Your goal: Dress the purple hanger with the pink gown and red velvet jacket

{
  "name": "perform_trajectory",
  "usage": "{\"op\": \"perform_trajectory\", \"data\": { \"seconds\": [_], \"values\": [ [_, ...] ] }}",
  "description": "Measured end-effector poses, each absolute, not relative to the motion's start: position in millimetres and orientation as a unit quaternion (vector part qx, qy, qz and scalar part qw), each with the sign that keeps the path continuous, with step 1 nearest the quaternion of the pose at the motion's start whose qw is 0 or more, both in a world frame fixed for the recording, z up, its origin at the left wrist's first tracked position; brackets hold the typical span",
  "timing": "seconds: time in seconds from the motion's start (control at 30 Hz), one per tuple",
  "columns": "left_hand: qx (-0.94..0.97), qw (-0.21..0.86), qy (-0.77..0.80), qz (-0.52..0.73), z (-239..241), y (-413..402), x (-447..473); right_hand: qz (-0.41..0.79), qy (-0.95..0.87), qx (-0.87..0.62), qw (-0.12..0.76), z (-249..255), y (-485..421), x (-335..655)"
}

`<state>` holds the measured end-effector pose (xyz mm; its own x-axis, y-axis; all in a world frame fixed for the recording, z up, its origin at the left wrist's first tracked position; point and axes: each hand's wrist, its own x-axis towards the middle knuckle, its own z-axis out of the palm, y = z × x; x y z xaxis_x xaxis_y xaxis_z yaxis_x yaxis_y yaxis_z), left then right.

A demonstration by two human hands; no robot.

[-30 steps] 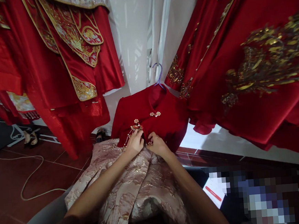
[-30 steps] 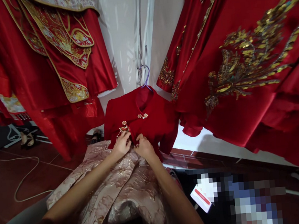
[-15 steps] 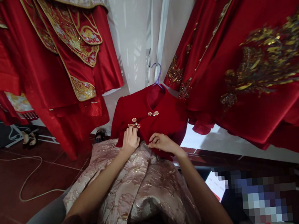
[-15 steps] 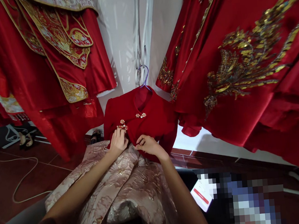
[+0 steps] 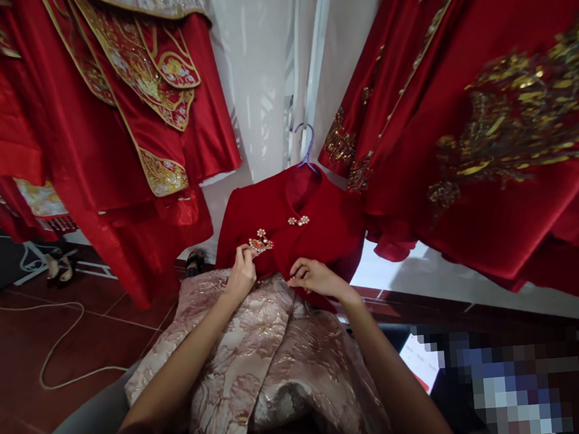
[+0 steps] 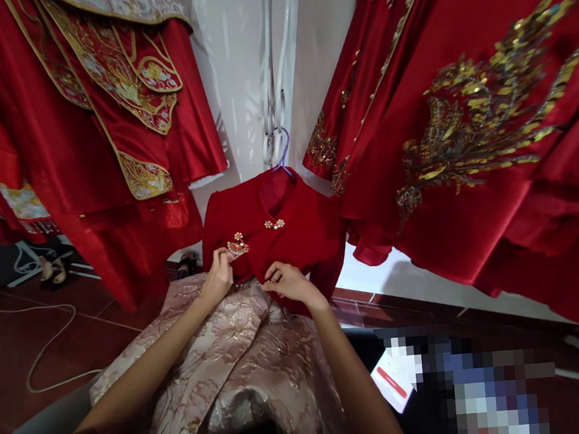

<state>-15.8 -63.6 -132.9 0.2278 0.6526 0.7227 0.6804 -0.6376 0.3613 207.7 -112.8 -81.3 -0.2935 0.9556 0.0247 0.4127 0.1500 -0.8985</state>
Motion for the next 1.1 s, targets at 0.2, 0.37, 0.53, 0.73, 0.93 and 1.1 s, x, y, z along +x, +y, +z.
{"op": "perform_trajectory", "data": {
  "seconds": [0.2, 0.37, 0.53, 0.73, 0.93, 1.1],
  "values": [
    [-0.762, -0.006, -0.462, -0.453, -133.7, -63.7, -15.9, 0.414, -0.695, -0.509, 0.294, -81.6, -110.4, 208.4],
    [-0.738, -0.048, -0.455, -0.496, -135.3, -67.7, -21.3, 0.418, -0.694, -0.509, 0.292, -82.2, -110.2, 208.0],
    [-0.789, -0.038, -0.411, -0.454, -130.9, -67.7, -33.2, 0.422, -0.692, -0.507, 0.295, -82.7, -110.5, 206.7],
    [-0.789, 0.04, -0.467, -0.398, -124.8, -71.0, -36.1, 0.419, -0.694, -0.506, 0.296, -81.7, -111.5, 206.6],
    [-0.786, 0.071, -0.487, -0.374, -128.2, -73.8, -29.7, 0.449, -0.677, -0.504, 0.293, -80.1, -112.1, 204.7],
    [-0.791, 0.106, -0.472, -0.374, -125.0, -72.6, -26.9, 0.477, -0.662, -0.495, 0.299, -80.1, -113.3, 203.4]
  ]
}}
